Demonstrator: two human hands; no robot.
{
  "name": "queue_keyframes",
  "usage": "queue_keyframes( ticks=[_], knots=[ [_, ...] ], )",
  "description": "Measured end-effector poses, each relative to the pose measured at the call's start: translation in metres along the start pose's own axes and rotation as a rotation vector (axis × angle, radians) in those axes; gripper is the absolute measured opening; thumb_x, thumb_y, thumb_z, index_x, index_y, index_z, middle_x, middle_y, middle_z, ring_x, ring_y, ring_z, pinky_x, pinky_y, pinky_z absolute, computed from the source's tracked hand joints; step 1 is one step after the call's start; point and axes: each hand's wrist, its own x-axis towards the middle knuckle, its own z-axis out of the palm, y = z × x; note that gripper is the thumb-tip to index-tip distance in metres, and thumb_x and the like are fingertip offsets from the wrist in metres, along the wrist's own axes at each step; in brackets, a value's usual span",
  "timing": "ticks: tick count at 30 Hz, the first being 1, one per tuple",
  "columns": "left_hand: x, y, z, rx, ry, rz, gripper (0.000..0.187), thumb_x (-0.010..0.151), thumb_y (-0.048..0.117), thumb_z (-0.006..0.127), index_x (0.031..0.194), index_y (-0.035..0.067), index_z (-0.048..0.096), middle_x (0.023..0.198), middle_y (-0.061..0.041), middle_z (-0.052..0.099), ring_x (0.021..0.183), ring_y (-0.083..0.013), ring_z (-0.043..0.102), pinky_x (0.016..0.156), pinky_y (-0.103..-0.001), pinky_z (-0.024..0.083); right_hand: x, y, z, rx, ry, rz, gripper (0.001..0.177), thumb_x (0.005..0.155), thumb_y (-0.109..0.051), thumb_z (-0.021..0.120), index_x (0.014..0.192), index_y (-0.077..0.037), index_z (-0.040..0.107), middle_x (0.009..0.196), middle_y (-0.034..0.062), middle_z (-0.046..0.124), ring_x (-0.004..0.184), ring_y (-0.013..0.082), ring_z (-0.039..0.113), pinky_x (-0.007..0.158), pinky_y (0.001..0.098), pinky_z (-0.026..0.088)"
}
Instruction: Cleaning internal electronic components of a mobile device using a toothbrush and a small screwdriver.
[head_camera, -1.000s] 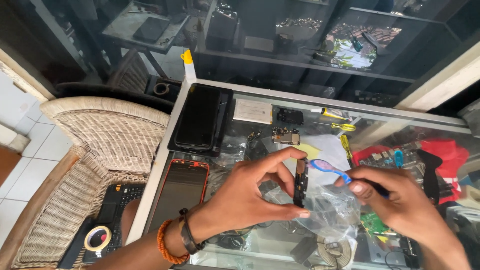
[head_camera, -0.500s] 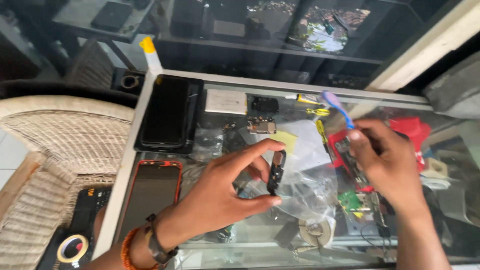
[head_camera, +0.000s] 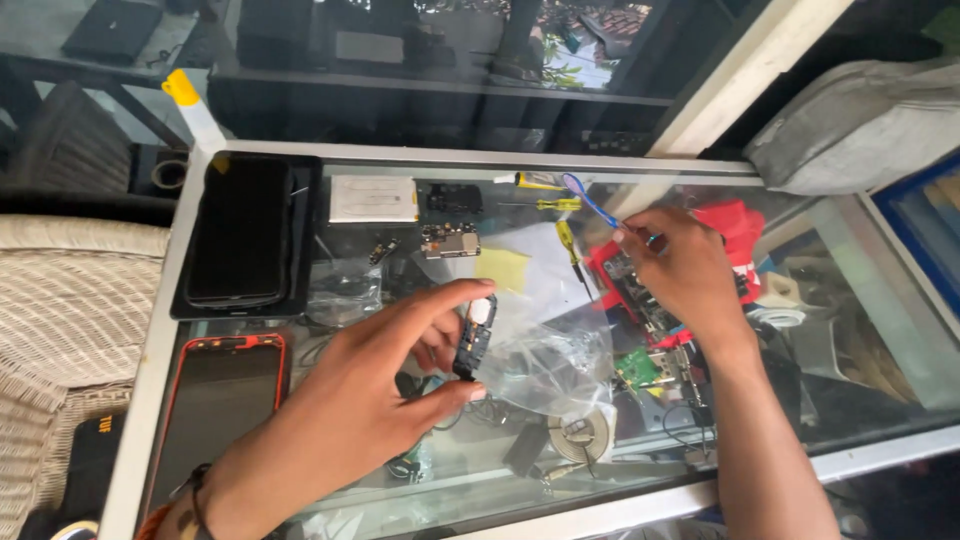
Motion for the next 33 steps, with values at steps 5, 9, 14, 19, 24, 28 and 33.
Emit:
queue_keyframes(
  ticks=[5,9,14,19,24,28,33],
  knots=[
    [-0.001,0.017,-0.003,0.249,-0.089,0.114,0.075,0.084,0.027,0.085,0.149,0.020,0.048,0.107,0.001,0.069,0.087,-0.0164,0.067,0.080,-0.035,0.053,0.004,-0.002,-0.002,0.005,-0.036,0.137,0.018,0.096,-0.027,0.065,0.102,-0.017,0.078,0.098,0.0029,0.076,0.086,0.0235,0.068,0.075,0.0430,0.048],
    [-0.004,0.028,-0.001,0.469,-0.133,0.289,0.068,0.091,0.022,0.073,0.153,0.014,0.044,0.118,-0.008,0.067,0.099,-0.0316,0.064,0.084,-0.045,0.048,0.005,0.004,-0.001,-0.052,-0.102,0.258,0.019,0.092,-0.031,0.062,0.098,-0.020,0.076,0.082,0.0033,0.076,0.081,0.0264,0.067,0.075,0.0437,0.048],
    [-0.004,0.031,0.011,0.271,-0.245,0.094,0.068,0.091,0.006,0.060,0.154,0.024,0.042,0.127,-0.004,0.063,0.100,-0.0310,0.070,0.076,-0.045,0.052,0.009,0.017,0.008,-0.089,-0.180,0.263,0.025,0.091,-0.025,0.061,0.110,-0.014,0.073,0.091,0.0097,0.078,0.095,0.0343,0.071,0.076,0.0482,0.052],
    [0.004,0.025,0.024,-0.011,-0.212,-0.088,0.054,0.087,-0.001,0.059,0.134,0.025,0.061,0.138,0.004,0.074,0.113,-0.0171,0.074,0.081,-0.031,0.054,0.011,0.019,0.016,-0.136,-0.245,0.307,0.028,0.094,-0.027,0.063,0.115,-0.012,0.072,0.095,0.0201,0.076,0.092,0.0418,0.072,0.079,0.0508,0.054],
    [0.006,0.011,0.031,-0.137,-0.169,-0.197,0.033,0.098,0.012,0.063,0.127,0.025,0.071,0.078,0.000,0.066,0.063,-0.0108,0.070,0.066,-0.026,0.052,0.010,0.019,0.013,-0.132,-0.264,0.265,0.024,0.095,-0.029,0.065,0.109,-0.010,0.071,0.090,0.0199,0.076,0.083,0.0411,0.072,0.072,0.0505,0.052],
    [0.007,0.005,0.032,-0.146,-0.172,-0.214,0.046,0.096,0.014,0.064,0.141,0.026,0.064,0.078,0.001,0.070,0.066,-0.0089,0.075,0.068,-0.025,0.053,0.012,0.031,0.000,-0.041,-0.166,0.221,0.015,0.098,-0.022,0.065,0.106,-0.014,0.075,0.078,0.0102,0.078,0.075,0.0259,0.074,0.073,0.0419,0.056],
    [0.008,-0.006,0.038,-0.186,-0.121,-0.217,0.023,0.096,0.021,0.063,0.116,0.016,0.074,0.087,0.003,0.084,0.062,-0.0055,0.079,0.063,-0.020,0.061,0.023,0.089,0.010,-0.221,-0.044,0.263,0.031,0.080,-0.024,0.067,0.109,-0.018,0.075,0.103,0.0206,0.075,0.104,0.0457,0.068,0.081,0.0532,0.051]
  ],
)
